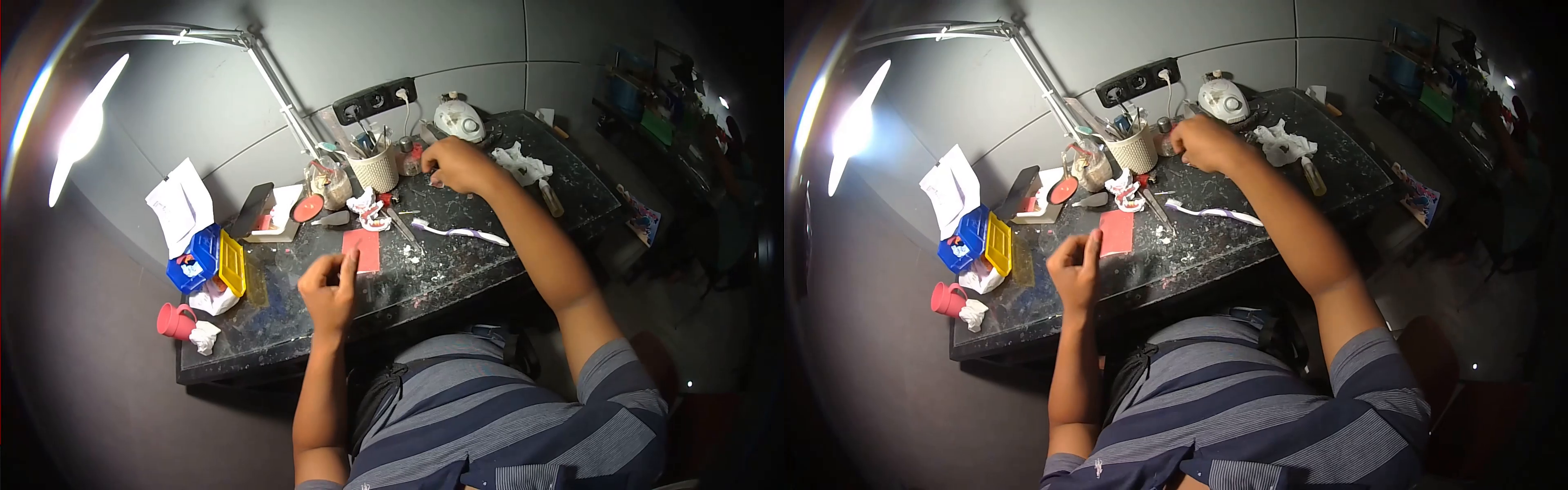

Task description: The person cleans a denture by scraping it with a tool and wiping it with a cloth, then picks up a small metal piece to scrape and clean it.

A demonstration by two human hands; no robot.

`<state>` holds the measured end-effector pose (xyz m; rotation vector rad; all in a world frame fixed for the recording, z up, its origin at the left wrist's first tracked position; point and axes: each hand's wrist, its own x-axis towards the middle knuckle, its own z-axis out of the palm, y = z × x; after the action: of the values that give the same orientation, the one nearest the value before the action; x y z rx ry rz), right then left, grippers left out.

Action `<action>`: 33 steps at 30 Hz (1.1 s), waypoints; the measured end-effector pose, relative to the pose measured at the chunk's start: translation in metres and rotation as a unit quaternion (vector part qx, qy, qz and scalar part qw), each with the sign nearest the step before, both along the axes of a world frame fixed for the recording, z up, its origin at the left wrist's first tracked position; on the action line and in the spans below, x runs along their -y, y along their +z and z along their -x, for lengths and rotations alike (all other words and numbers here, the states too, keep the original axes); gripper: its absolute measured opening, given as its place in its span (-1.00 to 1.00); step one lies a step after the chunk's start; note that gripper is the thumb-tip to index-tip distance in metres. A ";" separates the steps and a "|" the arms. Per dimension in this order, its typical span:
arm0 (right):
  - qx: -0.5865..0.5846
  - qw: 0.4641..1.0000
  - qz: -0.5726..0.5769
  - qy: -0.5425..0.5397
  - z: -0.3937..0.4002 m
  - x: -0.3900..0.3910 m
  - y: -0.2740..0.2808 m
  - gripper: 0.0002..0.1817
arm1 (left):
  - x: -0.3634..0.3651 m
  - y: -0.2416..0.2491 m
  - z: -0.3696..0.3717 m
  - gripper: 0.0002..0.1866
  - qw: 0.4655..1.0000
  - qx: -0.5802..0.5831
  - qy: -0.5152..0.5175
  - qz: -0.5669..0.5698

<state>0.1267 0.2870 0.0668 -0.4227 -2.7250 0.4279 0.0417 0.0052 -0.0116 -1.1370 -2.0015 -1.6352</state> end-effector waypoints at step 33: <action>0.003 0.982 0.009 0.187 0.075 -0.063 -0.097 -0.65 | -0.057 0.014 0.055 -0.83 0.995 -0.074 -0.070 0.014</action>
<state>0.0520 0.3497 -0.0302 0.0917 -2.8084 0.5463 -0.0134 0.0622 0.0026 -1.3954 -1.8947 -1.5415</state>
